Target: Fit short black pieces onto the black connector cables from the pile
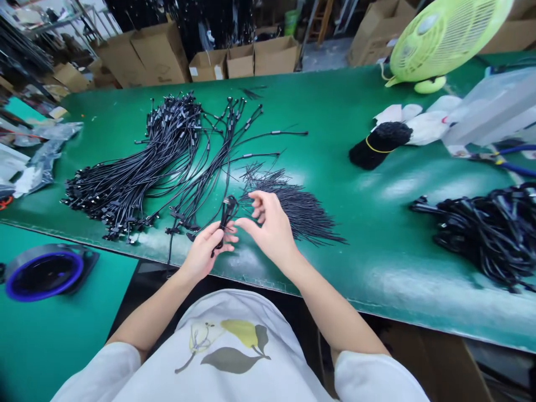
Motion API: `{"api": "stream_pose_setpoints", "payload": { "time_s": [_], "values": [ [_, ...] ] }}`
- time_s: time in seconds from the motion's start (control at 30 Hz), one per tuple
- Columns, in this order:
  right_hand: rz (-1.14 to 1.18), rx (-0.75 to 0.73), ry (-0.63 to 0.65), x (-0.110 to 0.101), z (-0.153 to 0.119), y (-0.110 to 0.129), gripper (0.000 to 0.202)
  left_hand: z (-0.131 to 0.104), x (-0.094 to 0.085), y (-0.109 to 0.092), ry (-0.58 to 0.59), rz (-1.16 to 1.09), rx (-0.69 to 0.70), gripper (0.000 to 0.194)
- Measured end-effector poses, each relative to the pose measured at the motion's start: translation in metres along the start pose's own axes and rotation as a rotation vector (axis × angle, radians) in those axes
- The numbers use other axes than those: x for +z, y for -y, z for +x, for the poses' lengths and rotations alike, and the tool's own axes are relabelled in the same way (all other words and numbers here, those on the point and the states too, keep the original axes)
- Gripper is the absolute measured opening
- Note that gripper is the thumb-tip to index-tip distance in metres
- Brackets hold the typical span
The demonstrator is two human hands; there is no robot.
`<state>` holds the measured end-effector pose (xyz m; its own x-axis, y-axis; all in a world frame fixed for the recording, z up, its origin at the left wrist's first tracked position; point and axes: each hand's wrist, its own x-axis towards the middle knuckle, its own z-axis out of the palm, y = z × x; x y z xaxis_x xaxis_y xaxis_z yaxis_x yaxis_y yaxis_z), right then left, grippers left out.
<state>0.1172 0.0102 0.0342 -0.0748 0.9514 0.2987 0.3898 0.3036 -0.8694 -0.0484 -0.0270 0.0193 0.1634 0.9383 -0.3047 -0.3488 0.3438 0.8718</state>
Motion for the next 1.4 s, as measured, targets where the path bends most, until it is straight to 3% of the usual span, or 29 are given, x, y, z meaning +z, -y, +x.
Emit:
{"api": "stream_pose_setpoints", "payload": {
  "time_s": [0.1,0.17,0.3,0.37,0.47,0.6,0.7,0.8,0.93,1.03,1.13,1.27,1.33,1.4],
  "values": [
    [-0.389,-0.203,-0.045,0.003,0.004,0.006,0.032,0.000,0.006,0.009,0.027,0.044,0.007,0.043],
    [-0.492,-0.283,-0.048,0.006,0.004,0.006,0.023,0.000,0.007,0.011,0.029,0.028,0.010,0.048],
    [-0.276,-0.450,0.019,0.004,0.004,-0.001,0.020,-0.002,0.004,0.004,0.069,-0.072,-0.060,0.048],
    [-0.151,-0.463,-0.043,0.001,0.006,-0.006,0.019,-0.004,0.003,-0.003,0.106,-0.106,-0.086,0.044],
    [-0.068,-0.333,-0.141,-0.002,0.010,-0.011,0.018,-0.008,0.007,-0.008,0.149,-0.081,-0.141,0.040],
    [0.209,-0.111,-0.029,0.000,0.004,-0.007,0.024,-0.008,0.011,-0.001,0.032,0.042,-0.099,0.054],
    [0.277,-0.053,0.046,0.007,-0.006,0.001,0.040,0.000,0.010,0.009,-0.043,0.122,-0.081,0.066],
    [0.250,-0.004,0.076,0.015,-0.013,0.004,0.022,0.005,0.012,0.020,-0.052,0.117,-0.146,0.067],
    [0.518,0.179,-0.006,0.022,-0.017,-0.010,0.019,-0.001,0.016,0.025,0.047,0.030,-0.241,0.069],
    [0.859,0.389,-0.129,0.031,-0.023,-0.023,0.033,-0.011,0.012,0.023,0.195,0.144,-0.172,0.065],
    [1.131,0.614,-0.129,0.045,-0.043,-0.025,0.050,-0.021,-0.003,0.024,0.198,0.422,-0.034,0.054],
    [1.202,0.781,0.138,0.050,-0.070,-0.019,0.050,-0.031,-0.034,0.028,0.162,0.683,-0.030,0.049],
    [1.145,0.773,0.131,0.033,-0.068,-0.027,0.046,-0.037,-0.057,0.019,0.122,0.871,0.060,0.036],
    [1.004,0.699,0.008,0.000,-0.058,-0.046,0.041,-0.041,-0.084,-0.003,-0.142,1.064,0.240,0.031]
  ]
}}
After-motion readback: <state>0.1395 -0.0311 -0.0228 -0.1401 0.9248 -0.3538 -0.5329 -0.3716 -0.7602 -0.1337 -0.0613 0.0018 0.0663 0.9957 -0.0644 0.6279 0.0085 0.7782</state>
